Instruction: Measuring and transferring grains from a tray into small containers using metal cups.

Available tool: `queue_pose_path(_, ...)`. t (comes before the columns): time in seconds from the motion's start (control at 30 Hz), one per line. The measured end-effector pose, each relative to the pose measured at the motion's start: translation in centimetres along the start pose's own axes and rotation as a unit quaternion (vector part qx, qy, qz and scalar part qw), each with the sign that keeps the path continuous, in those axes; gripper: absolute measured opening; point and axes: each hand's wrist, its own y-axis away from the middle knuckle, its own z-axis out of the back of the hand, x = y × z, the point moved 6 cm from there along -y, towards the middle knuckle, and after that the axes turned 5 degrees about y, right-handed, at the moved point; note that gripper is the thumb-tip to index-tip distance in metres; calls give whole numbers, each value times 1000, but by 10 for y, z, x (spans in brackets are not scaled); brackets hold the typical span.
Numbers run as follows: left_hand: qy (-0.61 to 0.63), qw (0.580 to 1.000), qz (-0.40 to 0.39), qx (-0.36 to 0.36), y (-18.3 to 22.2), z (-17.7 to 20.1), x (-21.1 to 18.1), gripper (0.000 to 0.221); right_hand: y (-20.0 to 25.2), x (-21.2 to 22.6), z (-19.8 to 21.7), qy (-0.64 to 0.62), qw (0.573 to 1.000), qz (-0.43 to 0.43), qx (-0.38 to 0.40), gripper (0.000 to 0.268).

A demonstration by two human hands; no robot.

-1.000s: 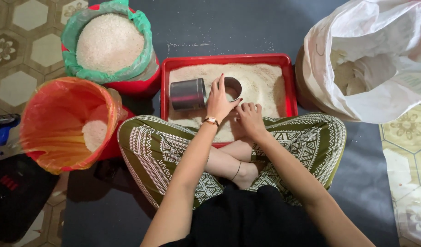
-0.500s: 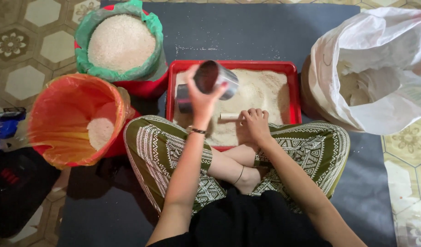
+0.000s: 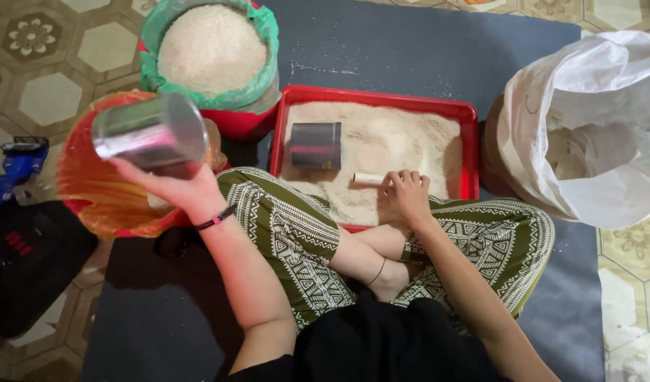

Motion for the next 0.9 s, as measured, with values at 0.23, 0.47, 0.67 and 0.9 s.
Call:
queue_pose_path(0.23, -322, 910, -253, 63, -73, 126, 1, 126, -1, 4, 11, -19, 1000, -7, 14, 26)
queue_pose_path(0.47, -172, 957, -229, 33, -79, 130, 10, 130, 4, -12, -34, 53, 997, 0, 49, 39)
queue_pose_path(0.67, 77, 996, -11, -43, 20, -30, 26, 91, 2, -12, -31, 49, 997, -7, 51, 33)
queue_pose_path(0.9, -329, 906, 81, 252, 111, -32, 153, 76, -6, -47, -64, -312, 932, -171, 74, 36)
